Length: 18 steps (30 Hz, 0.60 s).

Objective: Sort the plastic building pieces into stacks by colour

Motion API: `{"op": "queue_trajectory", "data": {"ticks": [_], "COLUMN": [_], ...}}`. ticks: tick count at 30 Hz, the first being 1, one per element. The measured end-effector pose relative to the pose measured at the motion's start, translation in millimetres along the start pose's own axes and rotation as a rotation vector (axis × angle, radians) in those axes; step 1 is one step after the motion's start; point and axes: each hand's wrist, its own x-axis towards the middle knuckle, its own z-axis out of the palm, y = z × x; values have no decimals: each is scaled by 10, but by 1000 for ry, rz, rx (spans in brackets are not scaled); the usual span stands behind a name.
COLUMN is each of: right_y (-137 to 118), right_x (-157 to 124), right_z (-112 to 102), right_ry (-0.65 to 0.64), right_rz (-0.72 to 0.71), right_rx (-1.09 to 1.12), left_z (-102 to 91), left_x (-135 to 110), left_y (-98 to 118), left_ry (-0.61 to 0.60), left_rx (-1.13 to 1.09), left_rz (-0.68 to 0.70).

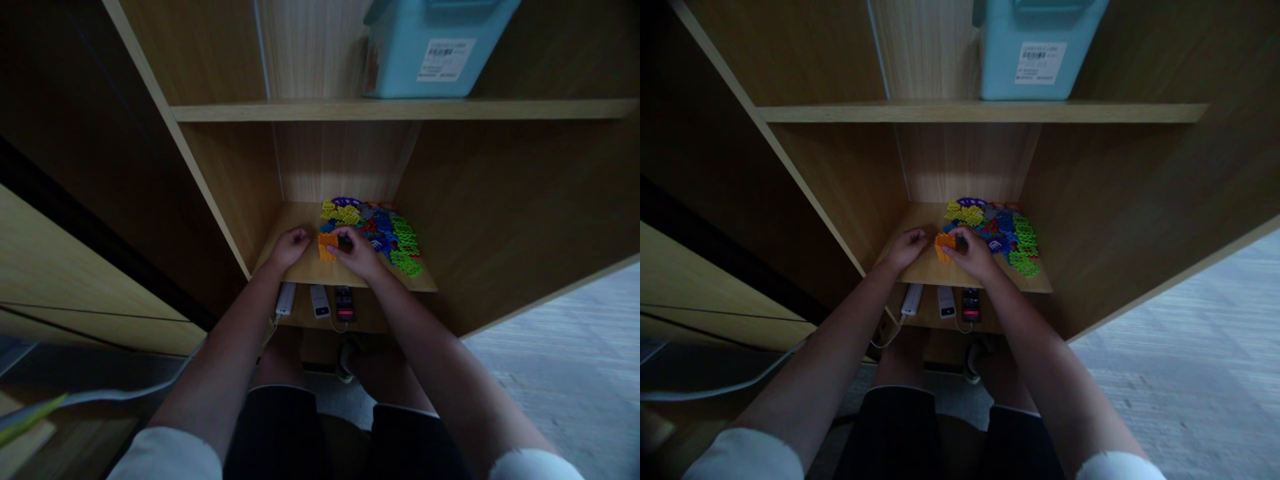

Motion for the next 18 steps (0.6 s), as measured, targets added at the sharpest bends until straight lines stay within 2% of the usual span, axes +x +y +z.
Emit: {"op": "queue_trajectory", "data": {"ticks": [8,14,18], "right_y": [-7,-13,184], "right_x": [-26,-17,222], "right_z": [-30,-96,-281], "right_ry": [27,188,276], "right_rz": [-25,-17,7], "right_rx": [-21,-142,-336], "left_z": [3,-3,-13], "left_x": [-7,1,-13], "left_y": [0,-13,28], "left_ry": [6,6,5], "left_rx": [-13,-23,-34], "left_rz": [1,-9,-9]}}
